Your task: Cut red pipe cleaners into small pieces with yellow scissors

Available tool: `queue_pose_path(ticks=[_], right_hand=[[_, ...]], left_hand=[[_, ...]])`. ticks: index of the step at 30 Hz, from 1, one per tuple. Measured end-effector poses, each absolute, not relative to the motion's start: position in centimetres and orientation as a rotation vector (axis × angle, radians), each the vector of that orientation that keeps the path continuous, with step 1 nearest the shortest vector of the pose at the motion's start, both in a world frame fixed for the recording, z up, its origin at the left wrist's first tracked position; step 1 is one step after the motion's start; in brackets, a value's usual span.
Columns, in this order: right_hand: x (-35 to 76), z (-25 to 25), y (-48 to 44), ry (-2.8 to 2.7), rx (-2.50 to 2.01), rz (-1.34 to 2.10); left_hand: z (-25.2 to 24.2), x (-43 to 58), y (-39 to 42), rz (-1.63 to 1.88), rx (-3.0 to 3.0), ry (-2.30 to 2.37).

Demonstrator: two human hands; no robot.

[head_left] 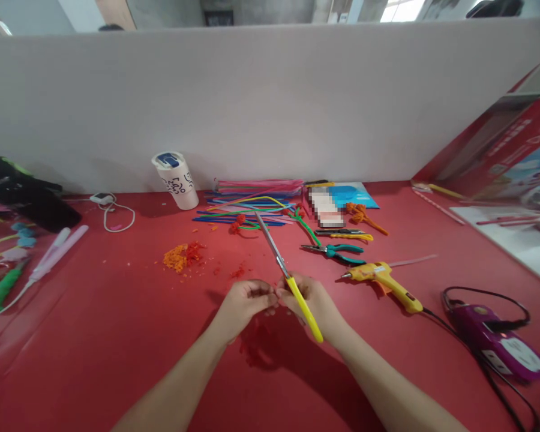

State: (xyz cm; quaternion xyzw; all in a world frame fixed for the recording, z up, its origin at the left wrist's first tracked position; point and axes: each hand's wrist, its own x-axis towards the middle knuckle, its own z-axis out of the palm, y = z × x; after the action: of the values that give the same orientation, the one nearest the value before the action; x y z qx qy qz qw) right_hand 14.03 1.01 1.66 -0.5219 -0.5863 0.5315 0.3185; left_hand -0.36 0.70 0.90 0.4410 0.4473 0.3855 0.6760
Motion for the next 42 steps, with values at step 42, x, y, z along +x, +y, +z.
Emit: queue_pose_path(ticks=[42], right_hand=[[15.1,0.5,0.3,-2.613,-1.708,0.173]], left_hand=[[1.0,-2.3,2.1,1.444,0.617,1.071]])
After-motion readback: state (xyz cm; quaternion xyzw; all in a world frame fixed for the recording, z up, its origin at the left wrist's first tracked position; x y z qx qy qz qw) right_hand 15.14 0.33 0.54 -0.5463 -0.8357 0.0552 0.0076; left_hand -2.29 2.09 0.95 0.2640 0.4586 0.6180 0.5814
